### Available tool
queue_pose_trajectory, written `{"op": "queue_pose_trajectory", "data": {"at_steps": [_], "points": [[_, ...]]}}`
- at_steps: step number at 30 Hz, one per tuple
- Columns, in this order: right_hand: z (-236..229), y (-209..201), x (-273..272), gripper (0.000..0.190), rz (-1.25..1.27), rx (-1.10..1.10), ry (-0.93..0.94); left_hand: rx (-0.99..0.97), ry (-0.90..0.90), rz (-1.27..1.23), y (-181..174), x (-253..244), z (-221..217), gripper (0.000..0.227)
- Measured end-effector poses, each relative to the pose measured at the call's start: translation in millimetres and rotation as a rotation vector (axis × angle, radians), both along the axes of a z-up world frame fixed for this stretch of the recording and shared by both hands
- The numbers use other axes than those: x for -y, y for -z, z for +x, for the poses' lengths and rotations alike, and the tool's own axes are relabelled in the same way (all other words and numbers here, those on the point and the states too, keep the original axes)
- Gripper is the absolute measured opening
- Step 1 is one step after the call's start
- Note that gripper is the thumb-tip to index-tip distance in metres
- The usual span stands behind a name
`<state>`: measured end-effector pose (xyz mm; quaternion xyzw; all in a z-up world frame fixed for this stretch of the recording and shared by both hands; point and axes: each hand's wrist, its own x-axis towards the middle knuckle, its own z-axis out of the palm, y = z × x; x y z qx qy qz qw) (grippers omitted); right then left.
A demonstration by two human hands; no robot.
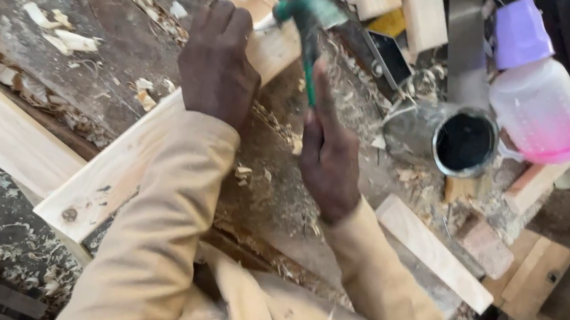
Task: Assembling a wooden frame by aligning planks and hammering nails into the joints.
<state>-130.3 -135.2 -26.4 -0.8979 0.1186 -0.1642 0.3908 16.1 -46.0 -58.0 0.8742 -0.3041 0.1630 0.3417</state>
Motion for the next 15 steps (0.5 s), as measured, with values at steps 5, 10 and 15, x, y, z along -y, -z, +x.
{"op": "queue_pose_trajectory", "data": {"at_steps": [5, 10, 15], "points": [[2.0, -37.9, 1.9, 0.041, 0.149, 0.036, 0.071, 0.078, 0.1, -0.014, -11.5, -6.5, 0.8, 0.032], [-27.5, -35.5, -0.4, 0.042, 0.296, 0.075, 0.142, 0.22, 0.104, 0.047, 7.4, -3.5, -10.9, 0.048], [-31.7, -25.3, 1.0, 0.044, 0.306, 0.079, 0.12, -0.009, 0.141, -0.133, -24.7, -1.2, -5.8, 0.034]]}}
